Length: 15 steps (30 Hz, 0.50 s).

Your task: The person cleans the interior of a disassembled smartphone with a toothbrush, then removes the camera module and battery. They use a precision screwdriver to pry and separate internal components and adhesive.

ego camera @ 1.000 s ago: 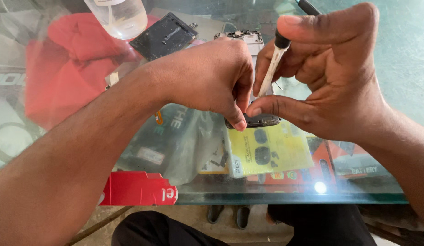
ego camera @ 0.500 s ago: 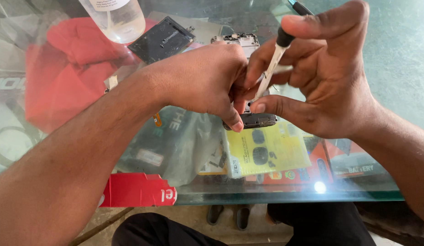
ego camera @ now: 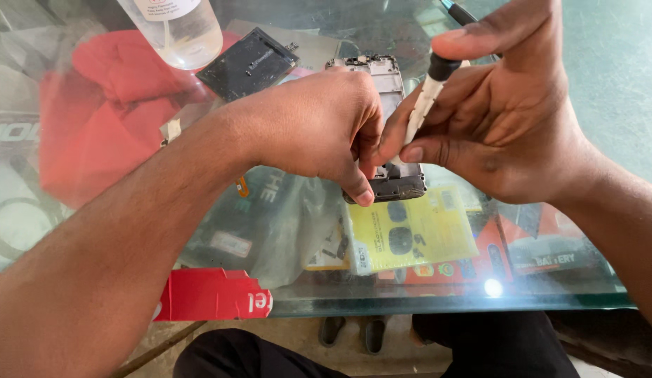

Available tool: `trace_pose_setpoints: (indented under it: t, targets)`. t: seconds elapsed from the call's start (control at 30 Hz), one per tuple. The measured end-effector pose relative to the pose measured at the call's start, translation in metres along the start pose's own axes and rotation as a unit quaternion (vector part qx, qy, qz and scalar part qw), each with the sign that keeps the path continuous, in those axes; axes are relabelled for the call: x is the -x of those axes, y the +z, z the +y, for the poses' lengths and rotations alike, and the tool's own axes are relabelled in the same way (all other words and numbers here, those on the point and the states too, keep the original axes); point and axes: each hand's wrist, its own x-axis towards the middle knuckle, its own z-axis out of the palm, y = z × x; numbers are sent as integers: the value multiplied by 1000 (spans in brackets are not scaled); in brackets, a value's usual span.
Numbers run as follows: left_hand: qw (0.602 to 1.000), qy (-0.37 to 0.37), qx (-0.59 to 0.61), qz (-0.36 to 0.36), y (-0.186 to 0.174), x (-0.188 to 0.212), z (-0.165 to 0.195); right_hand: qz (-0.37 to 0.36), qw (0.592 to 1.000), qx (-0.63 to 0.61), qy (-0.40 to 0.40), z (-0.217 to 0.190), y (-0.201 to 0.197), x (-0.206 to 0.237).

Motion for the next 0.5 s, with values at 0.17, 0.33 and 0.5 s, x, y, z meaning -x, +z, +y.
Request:
trace_pose_setpoints:
  t: [0.17, 0.33, 0.5]
  targets:
    - [1000, 18, 25, -5, 1, 0, -4, 8, 998, 42, -49, 1, 3, -5]
    - [1000, 13, 15, -5, 2, 0, -5, 29, 997, 64, -29, 0, 10, -3]
    - [1000, 2, 27, 3, 2, -1, -5, 13, 999, -27, 35, -1, 6, 4]
